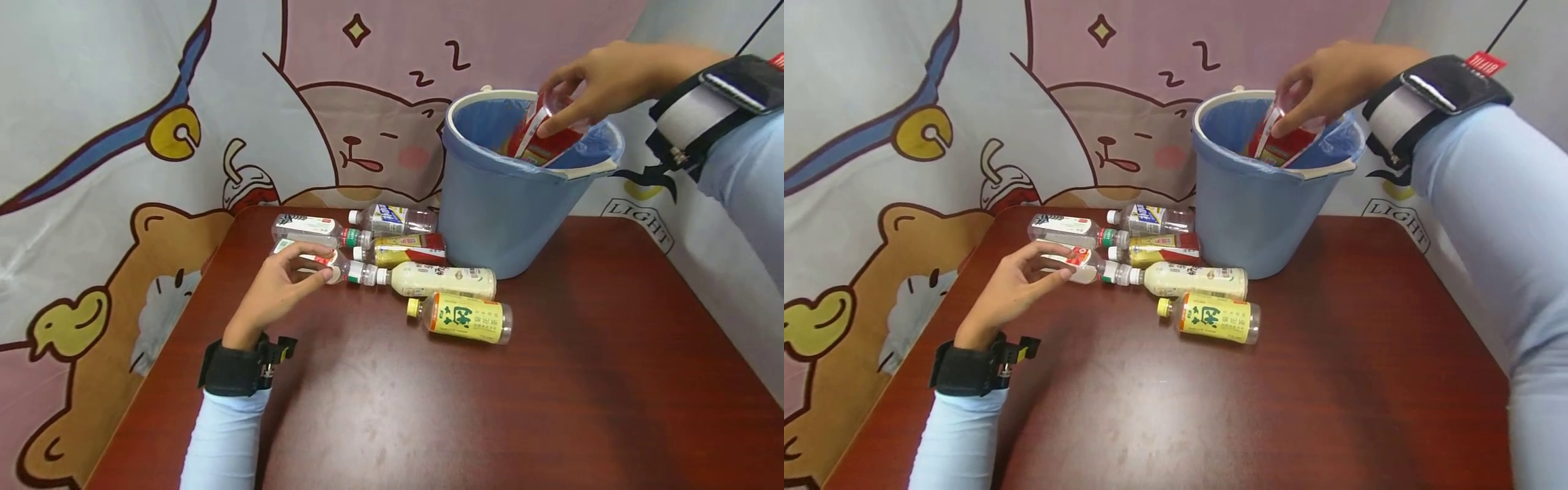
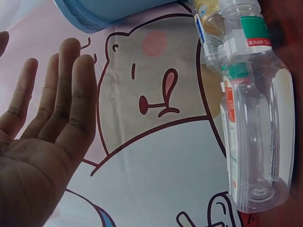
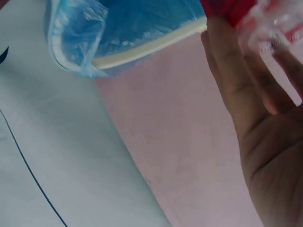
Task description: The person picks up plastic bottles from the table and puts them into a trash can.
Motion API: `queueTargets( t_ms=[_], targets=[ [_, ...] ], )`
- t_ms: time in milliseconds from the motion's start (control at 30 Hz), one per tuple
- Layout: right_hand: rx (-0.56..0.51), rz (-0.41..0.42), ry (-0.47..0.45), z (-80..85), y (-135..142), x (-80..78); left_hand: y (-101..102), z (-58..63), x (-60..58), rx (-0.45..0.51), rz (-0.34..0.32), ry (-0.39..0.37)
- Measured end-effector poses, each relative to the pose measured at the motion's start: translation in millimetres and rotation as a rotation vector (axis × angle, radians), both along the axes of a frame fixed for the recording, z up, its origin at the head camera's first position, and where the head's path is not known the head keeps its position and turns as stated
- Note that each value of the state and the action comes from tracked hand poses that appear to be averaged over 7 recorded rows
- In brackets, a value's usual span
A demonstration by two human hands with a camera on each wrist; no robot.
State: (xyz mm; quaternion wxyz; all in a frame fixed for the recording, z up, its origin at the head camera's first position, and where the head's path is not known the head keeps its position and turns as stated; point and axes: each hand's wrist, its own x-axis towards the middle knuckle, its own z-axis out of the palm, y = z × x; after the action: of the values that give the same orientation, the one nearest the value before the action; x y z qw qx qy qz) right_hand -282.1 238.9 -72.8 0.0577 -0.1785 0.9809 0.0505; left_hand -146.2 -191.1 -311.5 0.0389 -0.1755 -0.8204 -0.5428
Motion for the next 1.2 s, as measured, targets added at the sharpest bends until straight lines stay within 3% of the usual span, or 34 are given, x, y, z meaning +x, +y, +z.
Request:
queueTargets(
  t_ms=[200,733,1033,1200],
  targets=[
    [0.06,0.009,-0.105,-9.7,-11.1,-2.9,-1.4,-3.1,-1.5,-0.018,0.005,-0.001],
    [0.203,0.075,-0.141,-20.1,-5.7,-8.1,1.6,-2.9,-4.9,-0.035,0.014,-0.012],
    [0.191,0.081,-0.101,-23.3,-2.0,-11.3,-1.2,-2.2,-1.4,-0.022,0.029,-0.022],
    [0.102,0.101,0.011,-20.2,1.1,-4.8,-1.0,-1.2,-2.4,-0.028,0.033,-0.019]
  ],
)
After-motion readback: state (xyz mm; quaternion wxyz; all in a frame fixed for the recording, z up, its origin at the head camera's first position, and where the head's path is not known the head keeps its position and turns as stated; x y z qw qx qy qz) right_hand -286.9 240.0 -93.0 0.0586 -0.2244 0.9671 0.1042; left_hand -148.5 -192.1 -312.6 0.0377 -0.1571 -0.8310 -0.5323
